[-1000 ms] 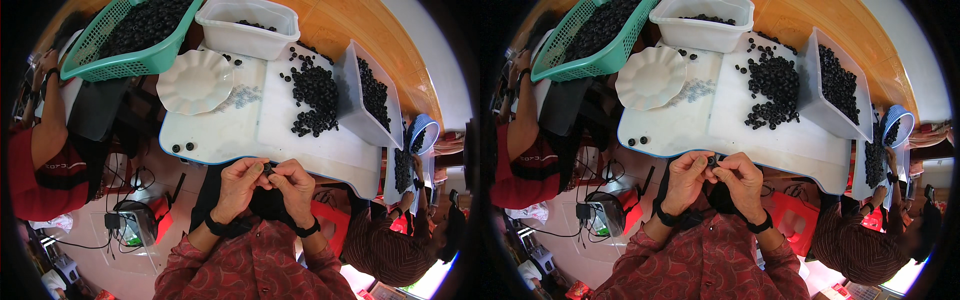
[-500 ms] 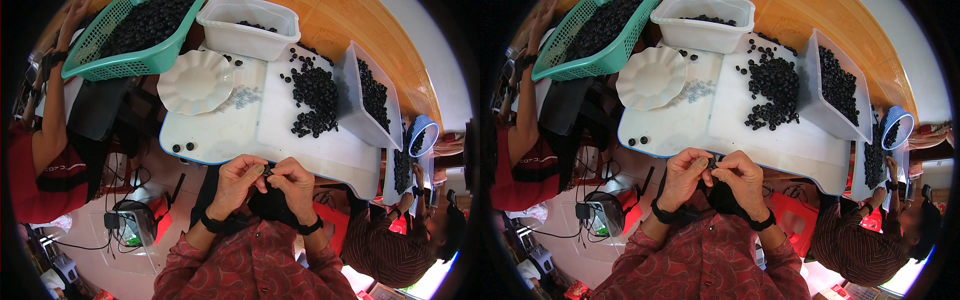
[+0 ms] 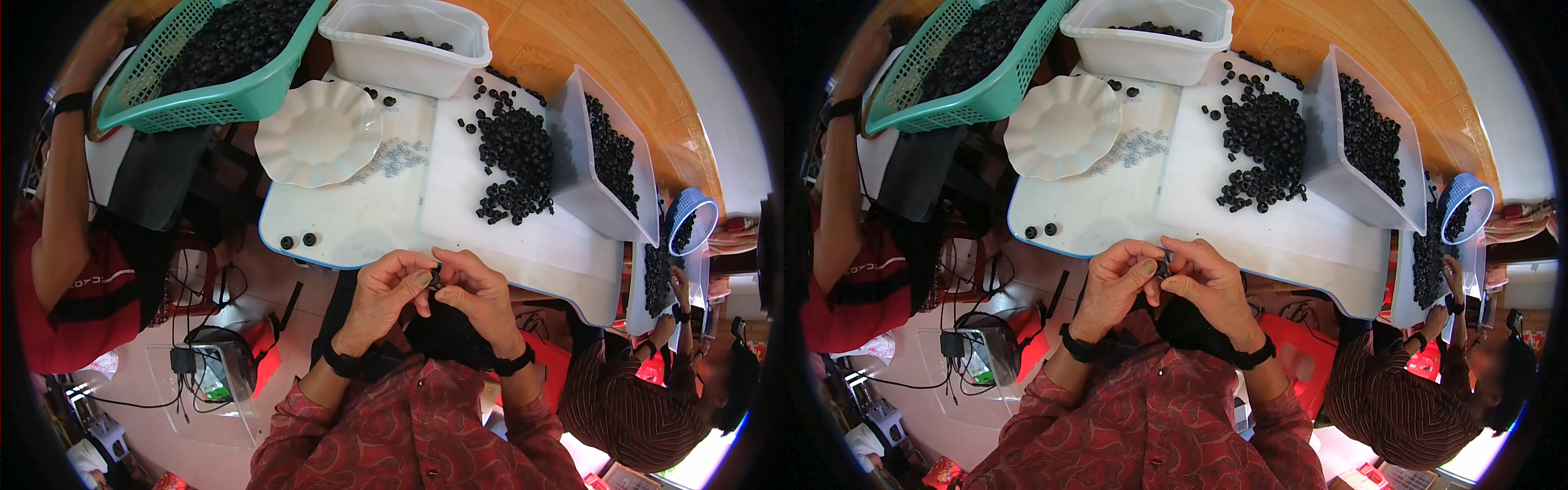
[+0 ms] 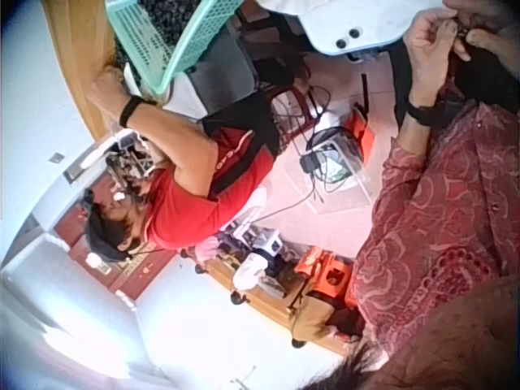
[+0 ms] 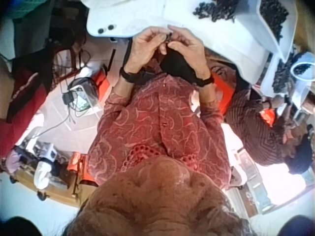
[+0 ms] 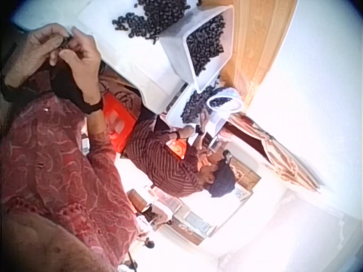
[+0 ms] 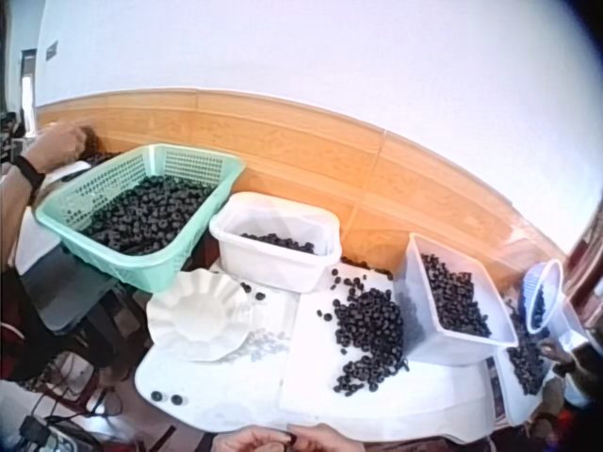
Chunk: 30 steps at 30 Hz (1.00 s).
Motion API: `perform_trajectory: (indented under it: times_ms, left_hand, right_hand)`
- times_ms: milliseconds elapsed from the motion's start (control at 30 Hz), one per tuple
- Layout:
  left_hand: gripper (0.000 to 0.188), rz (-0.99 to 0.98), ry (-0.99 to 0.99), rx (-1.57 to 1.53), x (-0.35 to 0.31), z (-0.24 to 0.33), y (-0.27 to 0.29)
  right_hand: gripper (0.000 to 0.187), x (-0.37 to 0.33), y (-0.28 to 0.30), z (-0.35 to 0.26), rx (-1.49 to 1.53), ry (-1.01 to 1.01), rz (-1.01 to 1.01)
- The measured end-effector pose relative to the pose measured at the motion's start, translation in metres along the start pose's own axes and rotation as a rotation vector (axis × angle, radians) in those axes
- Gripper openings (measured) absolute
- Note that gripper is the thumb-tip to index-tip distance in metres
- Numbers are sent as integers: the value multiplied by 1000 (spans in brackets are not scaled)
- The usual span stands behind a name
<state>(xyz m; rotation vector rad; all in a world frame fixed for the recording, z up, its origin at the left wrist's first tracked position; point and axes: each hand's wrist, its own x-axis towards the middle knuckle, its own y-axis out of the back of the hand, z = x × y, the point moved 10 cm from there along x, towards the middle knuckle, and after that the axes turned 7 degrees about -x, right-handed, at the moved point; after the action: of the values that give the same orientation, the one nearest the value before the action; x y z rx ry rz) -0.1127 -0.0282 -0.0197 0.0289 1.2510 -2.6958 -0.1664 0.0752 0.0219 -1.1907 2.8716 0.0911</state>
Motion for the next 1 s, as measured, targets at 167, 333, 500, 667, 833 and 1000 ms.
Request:
perform_trajectory:
  times_ms: [167,333,500,667,833,1000]
  left_hand:
    - [40,10,33,-42,2,2,0]
    - [51,-5,44,-19,6,4,-1]
    - [47,25,84,-38,5,2,1]
    - [41,57,60,-95,5,-4,2]
    - [29,41,29,-62,1,0,-3]
    - [28,5,1,-92,-1,4,-11]
  right_hand:
    - [50,2,-3,0,-115,7,-107]
    - [44,4,-10,-8,-225,47,-164]
    - [38,4,-6,-5,-211,35,-114]
    - [37,3,-3,-7,-197,57,-37]
    - [35,-2,-4,-8,-154,60,35]
    - [33,-3,-3,-14,-152,91,61]
